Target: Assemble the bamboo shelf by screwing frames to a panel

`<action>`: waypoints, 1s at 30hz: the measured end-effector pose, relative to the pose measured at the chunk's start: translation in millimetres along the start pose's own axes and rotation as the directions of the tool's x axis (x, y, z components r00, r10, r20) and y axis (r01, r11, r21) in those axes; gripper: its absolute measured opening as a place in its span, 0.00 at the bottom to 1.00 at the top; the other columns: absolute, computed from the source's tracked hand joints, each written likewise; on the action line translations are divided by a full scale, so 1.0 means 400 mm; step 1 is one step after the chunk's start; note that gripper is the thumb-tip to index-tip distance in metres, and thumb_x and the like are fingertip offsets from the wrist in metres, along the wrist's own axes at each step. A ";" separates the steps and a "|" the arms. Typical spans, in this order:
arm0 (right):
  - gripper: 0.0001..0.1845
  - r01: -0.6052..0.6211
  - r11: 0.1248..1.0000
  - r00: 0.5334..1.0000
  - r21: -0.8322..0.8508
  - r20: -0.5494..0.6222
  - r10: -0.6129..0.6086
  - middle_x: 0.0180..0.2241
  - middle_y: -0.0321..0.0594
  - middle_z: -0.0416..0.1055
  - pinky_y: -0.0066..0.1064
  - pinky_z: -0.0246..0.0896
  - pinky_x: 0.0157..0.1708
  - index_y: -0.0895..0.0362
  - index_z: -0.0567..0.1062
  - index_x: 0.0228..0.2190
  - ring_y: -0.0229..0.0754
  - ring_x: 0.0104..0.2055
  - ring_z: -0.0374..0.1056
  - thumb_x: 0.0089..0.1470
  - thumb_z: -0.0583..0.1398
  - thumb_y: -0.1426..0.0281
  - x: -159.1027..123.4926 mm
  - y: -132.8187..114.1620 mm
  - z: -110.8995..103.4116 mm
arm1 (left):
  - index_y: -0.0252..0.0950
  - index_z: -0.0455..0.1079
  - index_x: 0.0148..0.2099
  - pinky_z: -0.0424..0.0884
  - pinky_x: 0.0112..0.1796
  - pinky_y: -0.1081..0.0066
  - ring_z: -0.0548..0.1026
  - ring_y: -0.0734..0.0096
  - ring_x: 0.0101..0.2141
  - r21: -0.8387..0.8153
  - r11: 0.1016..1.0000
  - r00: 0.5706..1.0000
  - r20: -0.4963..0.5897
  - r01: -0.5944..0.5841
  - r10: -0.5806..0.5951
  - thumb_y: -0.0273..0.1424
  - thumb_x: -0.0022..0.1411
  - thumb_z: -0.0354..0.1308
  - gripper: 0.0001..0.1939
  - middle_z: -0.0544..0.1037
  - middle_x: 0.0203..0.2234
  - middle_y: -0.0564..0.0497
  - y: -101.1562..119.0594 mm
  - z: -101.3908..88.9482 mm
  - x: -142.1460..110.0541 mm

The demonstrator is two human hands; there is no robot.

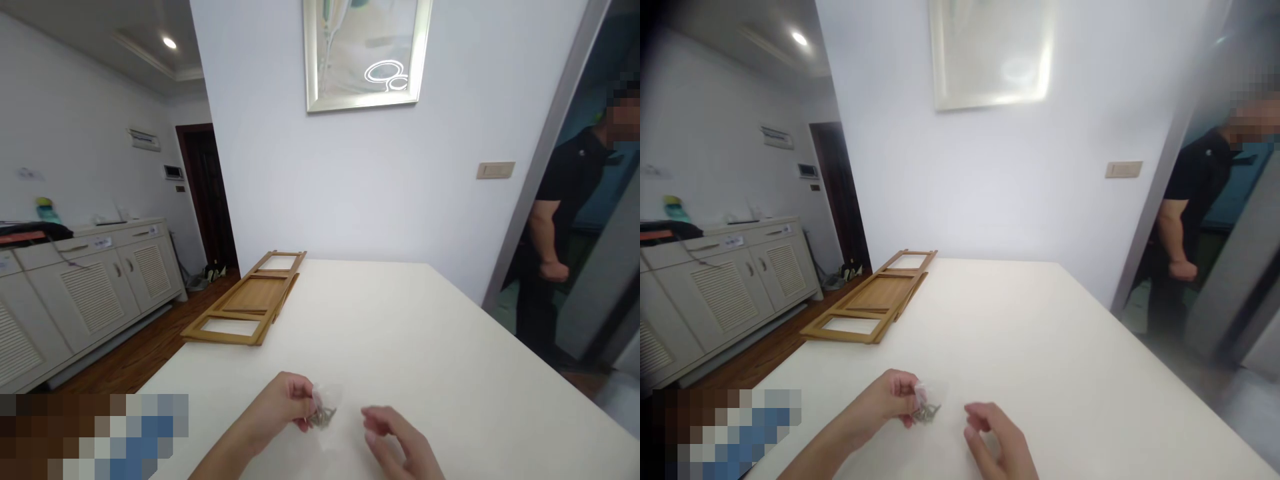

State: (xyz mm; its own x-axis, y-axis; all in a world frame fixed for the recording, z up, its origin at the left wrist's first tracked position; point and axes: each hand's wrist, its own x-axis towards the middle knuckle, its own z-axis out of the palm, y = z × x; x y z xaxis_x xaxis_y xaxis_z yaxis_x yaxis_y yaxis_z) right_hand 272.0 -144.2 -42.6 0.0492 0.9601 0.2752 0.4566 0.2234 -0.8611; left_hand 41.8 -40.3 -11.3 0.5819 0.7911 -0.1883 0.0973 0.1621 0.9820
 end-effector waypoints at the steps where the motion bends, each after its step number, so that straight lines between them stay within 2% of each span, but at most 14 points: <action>1: 0.20 -0.092 0.992 0.995 0.083 -0.023 0.095 0.40 0.43 0.75 0.32 0.66 0.43 0.53 0.74 0.44 0.42 0.40 0.70 0.54 0.57 0.55 0.010 -0.029 -0.011 | 0.30 0.72 0.29 0.65 0.28 0.73 0.70 0.75 0.24 -0.052 0.999 0.999 0.044 0.013 -0.011 0.34 0.46 0.65 0.11 0.75 0.24 0.49 -0.007 0.013 -0.006; 3: 0.23 -0.202 0.964 0.979 0.175 0.046 0.197 0.45 0.44 0.73 0.33 0.65 0.44 0.53 0.73 0.46 0.43 0.44 0.68 0.52 0.58 0.54 0.039 -0.076 -0.030 | 0.30 0.72 0.28 0.64 0.27 0.74 0.69 0.76 0.23 -0.105 0.994 0.994 0.103 0.034 -0.023 0.33 0.45 0.66 0.11 0.74 0.23 0.50 -0.018 0.032 -0.011; 5: 0.23 -0.229 0.953 0.968 0.196 0.151 0.202 0.43 0.44 0.73 0.33 0.63 0.44 0.54 0.75 0.45 0.43 0.43 0.68 0.51 0.60 0.55 0.070 -0.104 -0.040 | 0.30 0.72 0.28 0.64 0.27 0.74 0.68 0.77 0.23 -0.125 0.991 0.991 0.132 0.050 -0.034 0.33 0.45 0.66 0.11 0.74 0.22 0.50 -0.028 0.046 -0.007; 7: 0.20 -0.257 0.947 0.946 0.193 0.252 0.206 0.35 0.41 0.75 0.32 0.63 0.39 0.56 0.77 0.41 0.41 0.37 0.68 0.49 0.61 0.57 0.094 -0.113 -0.040 | 0.30 0.72 0.27 0.64 0.27 0.74 0.68 0.77 0.22 -0.137 0.989 0.989 0.138 0.063 -0.044 0.33 0.44 0.66 0.11 0.73 0.21 0.51 -0.039 0.055 0.000; 10: 0.13 -0.354 0.917 0.877 0.184 0.406 0.257 0.22 0.37 0.71 0.27 0.59 0.28 0.60 0.78 0.28 0.35 0.25 0.64 0.46 0.63 0.62 0.109 -0.103 -0.027 | 0.30 0.71 0.26 0.63 0.25 0.74 0.67 0.77 0.20 -0.151 0.985 0.989 0.132 0.088 -0.068 0.33 0.42 0.66 0.11 0.72 0.19 0.52 -0.056 0.066 0.010; 12: 0.12 -0.440 0.870 0.834 0.223 0.460 0.304 0.19 0.35 0.69 0.26 0.56 0.23 0.61 0.76 0.21 0.32 0.20 0.60 0.44 0.64 0.63 0.108 -0.091 -0.020 | 0.30 0.71 0.26 0.62 0.25 0.74 0.66 0.77 0.19 -0.129 0.986 0.988 0.127 0.103 -0.086 0.33 0.42 0.65 0.11 0.72 0.19 0.52 -0.064 0.073 0.016; 14: 0.13 -0.515 0.797 0.811 0.314 0.478 0.336 0.19 0.35 0.69 0.25 0.56 0.21 0.62 0.75 0.20 0.31 0.18 0.60 0.42 0.65 0.63 0.104 -0.081 -0.016 | 0.30 0.71 0.29 0.62 0.24 0.74 0.66 0.77 0.19 -0.078 0.993 0.995 0.056 0.090 -0.086 0.35 0.44 0.64 0.12 0.71 0.18 0.53 -0.065 0.082 0.021; 16: 0.13 -0.568 0.712 0.799 0.413 0.483 0.358 0.18 0.35 0.68 0.25 0.58 0.21 0.62 0.75 0.20 0.31 0.18 0.61 0.40 0.67 0.64 0.100 -0.071 -0.017 | 0.31 0.71 0.32 0.61 0.24 0.74 0.66 0.76 0.20 0.017 0.999 0.991 -0.132 0.032 -0.029 0.36 0.48 0.61 0.13 0.71 0.19 0.53 -0.059 0.097 0.023; 18: 0.15 -0.604 0.642 0.786 0.472 0.483 0.385 0.16 0.35 0.67 0.24 0.59 0.20 0.62 0.74 0.19 0.31 0.17 0.61 0.40 0.67 0.63 0.097 -0.062 -0.018 | 0.33 0.70 0.33 0.63 0.26 0.73 0.67 0.75 0.23 0.165 0.984 0.931 -0.347 -0.061 0.115 0.36 0.52 0.58 0.11 0.72 0.22 0.53 -0.050 0.120 0.018; 19: 0.15 -0.618 0.614 0.780 0.491 0.483 0.398 0.16 0.35 0.67 0.24 0.59 0.20 0.63 0.73 0.19 0.30 0.17 0.61 0.41 0.68 0.63 0.096 -0.057 -0.018 | 0.33 0.69 0.33 0.64 0.29 0.73 0.68 0.74 0.25 0.242 0.964 0.893 -0.403 -0.106 0.199 0.36 0.54 0.56 0.10 0.72 0.23 0.53 -0.044 0.134 0.012; 20: 0.16 -0.628 0.590 0.774 0.507 0.482 0.410 0.16 0.36 0.68 0.24 0.60 0.20 0.63 0.73 0.19 0.30 0.17 0.62 0.41 0.68 0.62 0.095 -0.053 -0.017 | 0.34 0.69 0.32 0.64 0.30 0.73 0.68 0.74 0.26 0.299 0.944 0.870 -0.417 -0.141 0.262 0.35 0.56 0.54 0.09 0.72 0.24 0.53 -0.040 0.150 0.004; 21: 0.16 -0.633 0.572 0.772 0.523 0.481 0.415 0.17 0.37 0.69 0.24 0.60 0.20 0.63 0.74 0.20 0.31 0.17 0.63 0.42 0.68 0.62 0.094 -0.051 -0.016 | 0.34 0.69 0.32 0.64 0.30 0.74 0.68 0.74 0.26 0.325 0.931 0.873 -0.391 -0.164 0.290 0.35 0.58 0.53 0.09 0.72 0.23 0.53 -0.036 0.168 -0.004; 25: 0.14 -0.629 0.548 0.777 0.551 0.453 0.437 0.20 0.40 0.73 0.25 0.64 0.24 0.63 0.75 0.25 0.34 0.21 0.68 0.39 0.69 0.66 0.088 -0.059 -0.008 | 0.34 0.68 0.32 0.63 0.26 0.75 0.69 0.75 0.23 0.256 0.944 0.929 -0.250 -0.208 0.273 0.34 0.59 0.53 0.08 0.74 0.21 0.53 -0.036 0.222 -0.023; 30: 0.12 -0.622 0.584 0.779 0.522 0.492 0.389 0.24 0.43 0.75 0.27 0.66 0.28 0.63 0.76 0.24 0.37 0.26 0.70 0.41 0.67 0.66 0.078 -0.097 -0.010 | 0.35 0.66 0.33 0.65 0.25 0.74 0.71 0.74 0.22 0.131 0.973 0.928 -0.299 -0.192 0.223 0.32 0.57 0.55 0.06 0.73 0.21 0.53 -0.065 0.219 -0.002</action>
State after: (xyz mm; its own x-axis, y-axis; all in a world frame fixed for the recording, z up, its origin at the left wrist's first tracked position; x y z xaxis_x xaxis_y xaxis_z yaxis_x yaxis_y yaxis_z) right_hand 259.2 -123.5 1.2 -0.2212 0.9173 -0.3310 -0.2272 -0.3786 -0.8973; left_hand 109.6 -96.9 -35.1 0.3199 0.9466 0.0396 0.0890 -0.0716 0.9935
